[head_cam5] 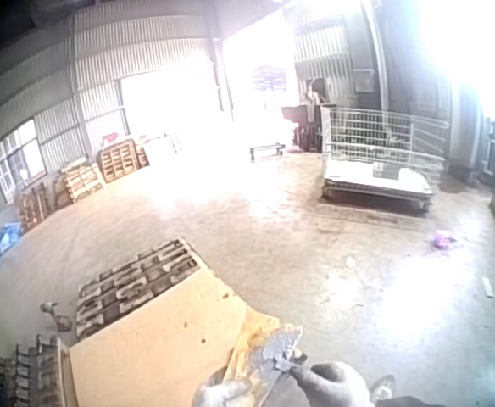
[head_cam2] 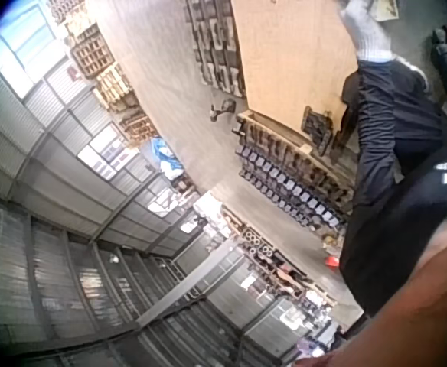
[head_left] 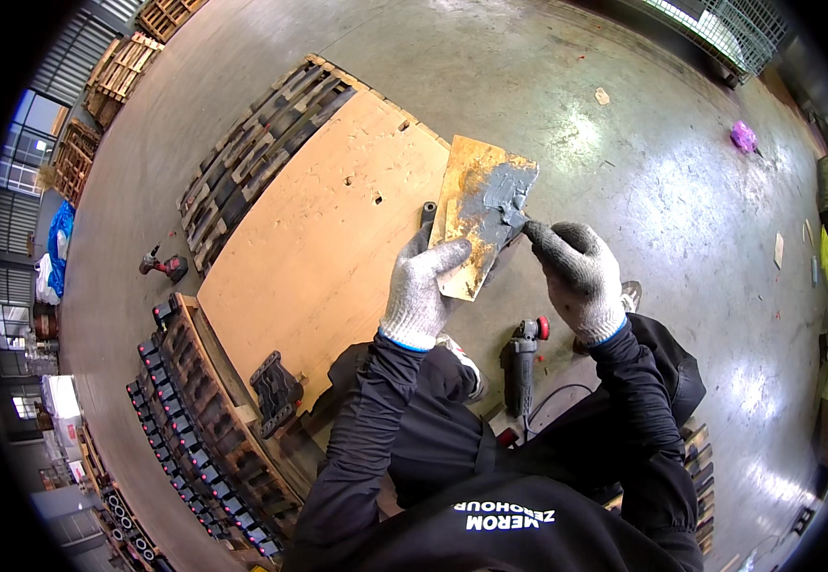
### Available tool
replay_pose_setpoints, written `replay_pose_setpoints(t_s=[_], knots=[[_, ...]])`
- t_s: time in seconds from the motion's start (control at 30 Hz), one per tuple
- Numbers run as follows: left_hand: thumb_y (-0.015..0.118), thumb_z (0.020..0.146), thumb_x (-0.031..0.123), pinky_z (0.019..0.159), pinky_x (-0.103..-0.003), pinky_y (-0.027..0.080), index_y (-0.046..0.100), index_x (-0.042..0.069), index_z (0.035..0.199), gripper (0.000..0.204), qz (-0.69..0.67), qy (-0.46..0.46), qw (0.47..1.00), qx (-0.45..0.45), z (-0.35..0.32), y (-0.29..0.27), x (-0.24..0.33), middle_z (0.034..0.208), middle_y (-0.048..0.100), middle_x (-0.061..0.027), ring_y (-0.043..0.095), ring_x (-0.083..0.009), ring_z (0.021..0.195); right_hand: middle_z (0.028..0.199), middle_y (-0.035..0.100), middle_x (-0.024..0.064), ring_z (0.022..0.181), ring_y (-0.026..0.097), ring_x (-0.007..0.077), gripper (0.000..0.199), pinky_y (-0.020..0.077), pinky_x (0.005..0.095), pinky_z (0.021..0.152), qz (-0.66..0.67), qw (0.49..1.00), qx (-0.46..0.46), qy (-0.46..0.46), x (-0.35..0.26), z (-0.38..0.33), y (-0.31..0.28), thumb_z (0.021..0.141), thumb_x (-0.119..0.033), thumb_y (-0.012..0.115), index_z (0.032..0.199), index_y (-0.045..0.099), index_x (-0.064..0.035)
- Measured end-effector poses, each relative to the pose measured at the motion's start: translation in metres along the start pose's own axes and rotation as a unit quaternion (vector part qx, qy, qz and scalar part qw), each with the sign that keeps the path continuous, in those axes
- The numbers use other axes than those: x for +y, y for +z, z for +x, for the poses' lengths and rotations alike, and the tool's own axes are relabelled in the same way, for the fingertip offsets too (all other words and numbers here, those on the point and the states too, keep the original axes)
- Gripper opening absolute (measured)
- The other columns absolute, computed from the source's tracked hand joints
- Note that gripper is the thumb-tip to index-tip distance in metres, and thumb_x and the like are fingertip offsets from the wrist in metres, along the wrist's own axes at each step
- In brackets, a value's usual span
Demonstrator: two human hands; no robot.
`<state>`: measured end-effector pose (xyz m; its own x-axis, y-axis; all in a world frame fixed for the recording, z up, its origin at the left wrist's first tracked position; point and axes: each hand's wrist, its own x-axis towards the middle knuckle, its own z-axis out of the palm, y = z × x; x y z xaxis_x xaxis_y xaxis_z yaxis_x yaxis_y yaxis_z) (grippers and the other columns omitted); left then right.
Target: The person walks through a warehouse and selects metal components from a pallet. They apply a grey substance to a metal plate using a small tool and then use a handheld power tool to grind or polish the surface of the metal parts.
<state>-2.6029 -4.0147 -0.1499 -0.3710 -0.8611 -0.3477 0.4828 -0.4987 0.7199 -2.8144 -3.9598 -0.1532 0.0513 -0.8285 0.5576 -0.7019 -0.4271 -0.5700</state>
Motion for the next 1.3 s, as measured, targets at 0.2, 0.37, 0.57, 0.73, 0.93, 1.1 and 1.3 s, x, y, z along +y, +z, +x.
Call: replay_pose_setpoints(t_s=[0.2,0.37,0.57,0.73,0.93,1.1,1.3], knots=[[0.057,0.091,0.007,0.085,-0.038,0.059,0.05,-0.005,0.135,0.046,0.0,0.01,1.0,0.01,0.001,-0.002,-0.002,0.119,0.065,-0.0178,0.069,-0.0272,0.102,0.091,0.066,0.0121,0.079,0.066,0.0258,0.039,0.0535,0.0337,0.069,0.002,1.0,-0.012,0.011,-0.002,0.001,-0.002,0.08,0.01,0.065,0.115,0.071,-0.0046],[0.056,0.091,0.007,0.087,-0.038,0.058,0.05,-0.006,0.135,0.046,0.0,0.005,1.0,-0.003,0.0,0.002,0.0,0.12,0.064,-0.0179,0.068,-0.0265,0.103,0.092,0.066,0.0135,0.08,0.065,0.0291,0.041,0.0535,0.0359,0.07,-0.014,1.0,-0.008,-0.008,-0.001,-0.001,-0.001,0.078,0.011,0.064,0.115,0.071,-0.0053],[0.054,0.091,0.007,0.088,-0.038,0.058,0.049,-0.007,0.136,0.047,-0.003,-0.003,1.0,0.003,0.002,-0.001,-0.001,0.12,0.065,-0.0179,0.068,-0.0272,0.103,0.092,0.065,0.0137,0.08,0.065,0.0306,0.046,0.0531,0.0374,0.07,-0.009,1.0,-0.024,-0.011,-0.003,0.002,-0.004,0.075,0.01,0.065,0.117,0.07,-0.0064],[0.053,0.091,0.006,0.09,-0.038,0.057,0.048,-0.007,0.136,0.047,0.0,0.0,1.0,0.006,0.003,0.0,-0.001,0.12,0.064,-0.0189,0.068,-0.0279,0.104,0.091,0.065,0.0141,0.08,0.064,0.0325,0.048,0.0526,0.0391,0.07,-0.024,0.999,-0.03,-0.022,-0.002,0.003,-0.004,0.074,0.01,0.065,0.119,0.069,-0.007],[0.053,0.091,0.007,0.092,-0.041,0.057,0.046,-0.009,0.137,0.049,-0.006,-0.006,1.0,0.002,0.003,-0.001,-0.002,0.122,0.063,-0.0205,0.067,-0.0298,0.106,0.09,0.065,0.0143,0.079,0.064,0.0332,0.047,0.0527,0.0393,0.069,-0.016,0.999,-0.046,-0.006,-0.002,0.001,-0.006,0.075,0.009,0.065,0.119,0.069,-0.0076],[0.054,0.092,0.008,0.093,-0.042,0.056,0.045,-0.009,0.138,0.05,-0.026,-0.012,1.0,-0.01,0.006,-0.009,-0.007,0.124,0.063,-0.0209,0.066,-0.0304,0.109,0.088,0.065,0.0139,0.077,0.065,0.0328,0.044,0.0527,0.0389,0.066,-0.021,0.999,-0.031,0.0,0.0,0.0,-0.002,0.077,0.007,0.067,0.118,0.07,-0.0084],[0.054,0.094,0.01,0.094,-0.043,0.057,0.046,-0.008,0.138,0.048,-0.044,-0.026,0.999,-0.012,0.009,-0.013,-0.007,0.124,0.063,-0.0214,0.066,-0.0298,0.111,0.088,0.065,0.0129,0.075,0.065,0.0295,0.041,0.0525,0.0368,0.065,-0.017,0.999,-0.03,0.007,0.0,-0.001,-0.006,0.081,0.005,0.068,0.118,0.07,-0.0107]])
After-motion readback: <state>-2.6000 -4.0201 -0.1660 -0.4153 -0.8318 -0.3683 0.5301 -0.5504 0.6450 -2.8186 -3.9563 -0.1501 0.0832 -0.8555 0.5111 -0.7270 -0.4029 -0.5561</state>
